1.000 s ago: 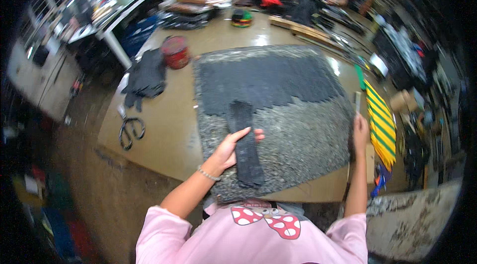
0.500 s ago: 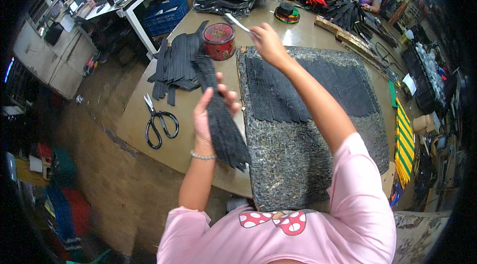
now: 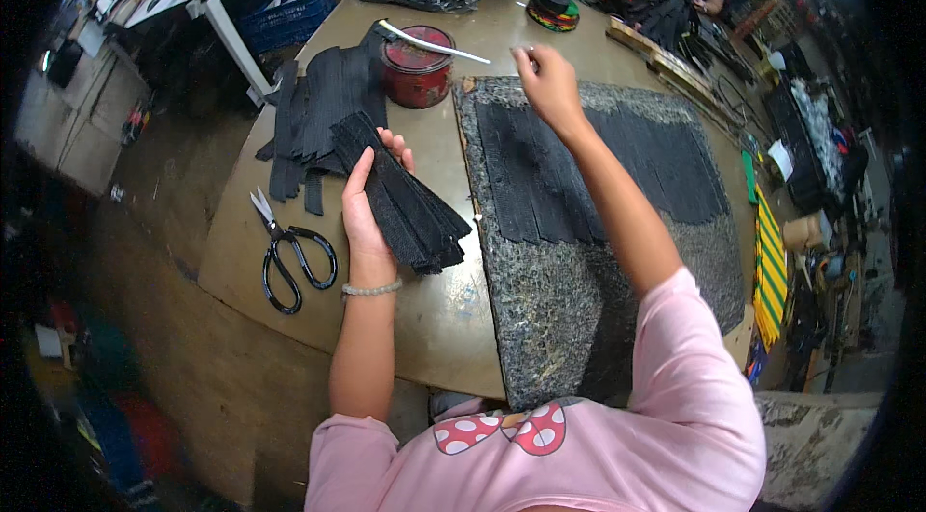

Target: The person arranges black fabric strips on a textured mat, applies adhesive with a brush, and stacks the pieces. They handle the strips one at a time, aligning them in rows and occasionally adjusting their positions.

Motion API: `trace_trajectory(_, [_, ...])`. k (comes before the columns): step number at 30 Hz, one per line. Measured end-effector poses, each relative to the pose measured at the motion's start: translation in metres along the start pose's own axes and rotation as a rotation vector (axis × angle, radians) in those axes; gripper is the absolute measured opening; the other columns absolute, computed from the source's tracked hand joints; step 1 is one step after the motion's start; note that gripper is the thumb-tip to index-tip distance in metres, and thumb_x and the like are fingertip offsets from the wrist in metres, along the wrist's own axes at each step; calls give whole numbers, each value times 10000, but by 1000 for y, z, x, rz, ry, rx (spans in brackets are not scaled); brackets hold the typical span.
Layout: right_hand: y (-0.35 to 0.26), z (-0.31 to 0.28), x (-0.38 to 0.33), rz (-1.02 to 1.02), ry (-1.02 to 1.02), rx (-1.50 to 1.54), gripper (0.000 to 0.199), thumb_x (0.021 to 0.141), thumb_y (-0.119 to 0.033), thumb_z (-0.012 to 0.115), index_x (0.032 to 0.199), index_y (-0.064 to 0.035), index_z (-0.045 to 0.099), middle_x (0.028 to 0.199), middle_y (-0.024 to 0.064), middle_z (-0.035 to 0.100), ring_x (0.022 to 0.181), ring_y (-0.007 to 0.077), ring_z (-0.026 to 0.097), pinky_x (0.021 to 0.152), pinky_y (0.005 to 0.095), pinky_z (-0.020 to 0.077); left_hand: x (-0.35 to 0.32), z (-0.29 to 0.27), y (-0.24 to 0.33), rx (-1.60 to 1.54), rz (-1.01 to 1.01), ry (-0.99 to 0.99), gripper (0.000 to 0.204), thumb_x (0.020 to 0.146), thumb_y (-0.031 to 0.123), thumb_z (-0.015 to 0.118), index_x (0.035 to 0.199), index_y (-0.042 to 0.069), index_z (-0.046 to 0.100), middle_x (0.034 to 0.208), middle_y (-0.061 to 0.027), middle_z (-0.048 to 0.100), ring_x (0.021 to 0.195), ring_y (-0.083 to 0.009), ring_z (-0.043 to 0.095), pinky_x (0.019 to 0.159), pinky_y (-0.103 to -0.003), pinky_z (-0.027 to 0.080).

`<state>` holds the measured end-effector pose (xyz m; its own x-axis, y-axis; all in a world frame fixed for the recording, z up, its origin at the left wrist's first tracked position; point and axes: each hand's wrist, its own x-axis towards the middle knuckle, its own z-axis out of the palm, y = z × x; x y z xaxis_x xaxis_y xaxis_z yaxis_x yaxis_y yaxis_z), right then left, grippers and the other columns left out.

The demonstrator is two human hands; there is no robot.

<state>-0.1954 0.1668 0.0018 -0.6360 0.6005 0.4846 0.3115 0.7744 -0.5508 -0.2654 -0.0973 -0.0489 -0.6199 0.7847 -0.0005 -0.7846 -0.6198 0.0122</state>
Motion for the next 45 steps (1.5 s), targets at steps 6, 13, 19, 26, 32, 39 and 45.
trace_trajectory(6, [36, 20, -37, -261, -334, -193, 360, 788, -292, 704, 1040, -36, 684, 940, 199, 594, 905, 339, 583, 806, 390, 473, 0, 4, -11, 191, -107, -58, 287, 957, 126, 446, 1218, 21, 503, 1094, -117, 596, 1027, -260, 591, 921, -391, 505])
trace_trajectory(13, [32, 22, -6, -64, -551, -73, 380, 651, -276, 799, 898, -4, 701, 864, 190, 673, 824, 322, 649, 785, 378, 517, 0, 2, -23, 362, -127, -25, 301, 961, 159, 442, 1234, 46, 499, 1092, -127, 589, 1001, -287, 594, 907, -403, 510])
trace_trajectory(19, [37, 25, 4, -17, -624, -117, 379, 666, -268, 789, 945, -25, 710, 942, 164, 692, 856, 263, 669, 786, 347, 513, 1, 1, -21, 363, -98, -12, 288, 959, 161, 449, 1217, 49, 512, 1087, -125, 597, 991, -279, 596, 903, -400, 508])
trace_trajectory(26, [28, 31, -4, -131, -605, -276, 356, 673, -229, 756, 959, -24, 704, 971, 210, 667, 881, 329, 653, 823, 380, 512, 3, -2, -22, 402, -76, 36, 253, 954, 182, 472, 1181, 74, 501, 1105, -140, 584, 996, -304, 588, 911, -412, 493])
trace_trajectory(32, [19, 45, -21, -55, -439, -308, 242, 673, -34, 608, 877, 90, 653, 1044, 301, 591, 981, 439, 587, 892, 454, 481, 1, 2, -19, 398, -30, 54, 249, 948, 158, 478, 1173, 65, 532, 1075, -112, 616, 964, -268, 610, 883, -397, 512])
trace_trajectory(39, [32, 44, -10, 118, -454, -33, 155, 641, -129, 713, 777, -57, 699, 804, 152, 685, 814, 289, 664, 772, 386, 509, 4, -4, -15, 414, -22, 66, 248, 945, 171, 486, 1186, 119, 516, 1103, -116, 597, 974, -280, 600, 883, -402, 508])
trace_trajectory(45, [40, 22, -1, 176, -690, 341, 188, 712, -157, 768, 851, -53, 695, 787, 43, 678, 740, 149, 611, 707, 299, 487, 4, -3, -13, 376, -9, 68, 263, 948, 173, 480, 1205, 122, 509, 1103, -115, 596, 959, -268, 605, 874, -401, 513])
